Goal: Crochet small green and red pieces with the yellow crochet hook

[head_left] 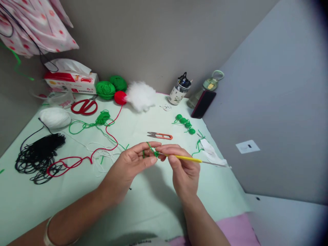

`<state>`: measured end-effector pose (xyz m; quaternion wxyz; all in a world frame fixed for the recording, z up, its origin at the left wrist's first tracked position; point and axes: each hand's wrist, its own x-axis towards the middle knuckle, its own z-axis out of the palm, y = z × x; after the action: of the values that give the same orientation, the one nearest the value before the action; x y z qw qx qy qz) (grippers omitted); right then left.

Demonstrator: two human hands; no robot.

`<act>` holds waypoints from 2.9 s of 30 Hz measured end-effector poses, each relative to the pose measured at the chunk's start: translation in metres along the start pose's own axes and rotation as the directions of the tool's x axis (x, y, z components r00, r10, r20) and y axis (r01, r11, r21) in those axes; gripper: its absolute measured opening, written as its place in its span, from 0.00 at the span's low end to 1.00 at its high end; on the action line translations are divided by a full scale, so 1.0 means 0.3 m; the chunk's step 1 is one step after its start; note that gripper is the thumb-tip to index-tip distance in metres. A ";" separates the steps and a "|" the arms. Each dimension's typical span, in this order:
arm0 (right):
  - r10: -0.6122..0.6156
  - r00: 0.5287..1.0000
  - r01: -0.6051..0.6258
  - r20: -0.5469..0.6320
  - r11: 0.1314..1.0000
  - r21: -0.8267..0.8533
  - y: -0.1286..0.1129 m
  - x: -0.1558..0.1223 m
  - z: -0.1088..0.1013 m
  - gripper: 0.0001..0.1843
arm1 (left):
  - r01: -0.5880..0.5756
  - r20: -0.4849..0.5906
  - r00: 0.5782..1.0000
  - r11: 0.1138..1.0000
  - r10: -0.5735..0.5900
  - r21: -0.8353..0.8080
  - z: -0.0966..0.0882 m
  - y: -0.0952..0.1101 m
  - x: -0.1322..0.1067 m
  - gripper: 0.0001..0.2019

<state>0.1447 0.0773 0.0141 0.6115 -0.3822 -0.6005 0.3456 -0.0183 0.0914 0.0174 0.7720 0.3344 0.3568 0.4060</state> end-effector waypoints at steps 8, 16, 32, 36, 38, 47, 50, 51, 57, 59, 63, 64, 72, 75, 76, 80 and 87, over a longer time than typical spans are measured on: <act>-0.279 0.933 0.360 0.229 0.760 -0.541 -0.013 -0.030 0.005 0.19 | 0.073 0.005 0.997 0.984 -0.073 -0.161 -0.003 -0.009 0.016 0.18; 0.051 0.990 -0.047 -0.135 0.998 0.036 -0.001 0.008 -0.029 0.10 | 0.102 0.027 0.995 0.979 -0.099 -0.175 -0.011 0.013 0.015 0.12; -0.304 0.932 0.364 0.200 0.780 -0.509 0.009 -0.037 0.004 0.21 | 0.070 0.000 0.997 0.986 -0.071 -0.153 0.003 -0.007 0.013 0.19; -0.150 0.988 0.137 -0.030 0.957 -0.254 0.012 -0.013 -0.015 0.13 | 0.124 0.030 0.992 0.967 -0.120 -0.223 -0.005 0.005 0.020 0.14; 0.008 0.991 -0.018 -0.136 0.997 -0.073 0.010 0.003 -0.023 0.10 | 0.087 -0.022 0.995 0.975 -0.093 -0.205 -0.005 0.013 0.019 0.13; -0.277 0.959 0.274 0.061 0.848 -0.454 0.001 -0.031 0.025 0.18 | -0.030 -0.095 0.995 0.999 0.027 -0.032 0.021 -0.013 -0.003 0.26; -0.173 0.984 0.152 -0.047 0.942 -0.300 0.004 -0.026 0.014 0.15 | 0.031 -0.050 0.998 0.999 -0.033 -0.037 0.019 0.001 0.000 0.23; -0.085 0.993 0.067 -0.079 0.977 -0.203 0.006 -0.020 0.007 0.12 | 0.040 -0.051 0.998 0.999 -0.041 -0.029 0.018 0.007 0.001 0.22; 0.236 0.970 -0.222 -0.062 0.960 0.170 0.009 0.017 -0.013 0.10 | 0.056 -0.027 0.998 0.998 -0.056 -0.005 0.012 0.020 0.001 0.17; 0.247 0.967 -0.235 -0.053 0.956 0.175 0.003 0.021 -0.012 0.11 | 0.058 -0.028 0.998 0.998 -0.058 0.005 0.012 0.021 0.000 0.16; 0.242 0.970 -0.234 -0.039 0.961 0.150 -0.006 0.016 -0.014 0.12 | 0.055 -0.034 0.998 0.998 -0.054 0.022 0.013 0.031 -0.002 0.15; 0.233 0.972 -0.226 -0.036 0.964 0.141 -0.006 0.013 -0.015 0.12 | 0.049 -0.039 0.998 0.998 -0.048 0.026 0.014 0.034 -0.002 0.14; 0.124 0.991 -0.122 -0.043 0.991 0.059 -0.013 -0.010 -0.014 0.10 | 0.019 -0.050 0.999 0.996 -0.015 0.086 0.004 0.025 -0.001 0.14; 0.029 0.999 -0.032 -0.039 0.996 -0.084 -0.017 -0.020 -0.010 0.11 | 0.007 -0.068 0.998 0.995 0.000 0.102 -0.002 0.018 0.000 0.14; -0.031 0.999 0.028 -0.021 0.990 -0.137 -0.017 -0.023 -0.009 0.12 | -0.004 -0.073 0.997 0.994 0.012 0.107 -0.004 0.016 0.000 0.14; -0.293 0.945 0.326 0.146 0.882 -0.341 -0.011 -0.034 -0.009 0.15 | -0.063 -0.074 0.995 0.993 0.070 0.099 0.000 0.011 -0.001 0.18; -0.373 0.874 0.482 0.311 0.600 -0.638 -0.012 -0.038 -0.015 0.20 | 0.123 0.017 0.992 0.975 -0.122 -0.183 -0.001 0.009 0.009 0.17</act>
<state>0.1487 0.0653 0.0121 0.4400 -0.4025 -0.8019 -0.0375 -0.0185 0.0949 0.0187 0.8242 0.2405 0.3355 0.3877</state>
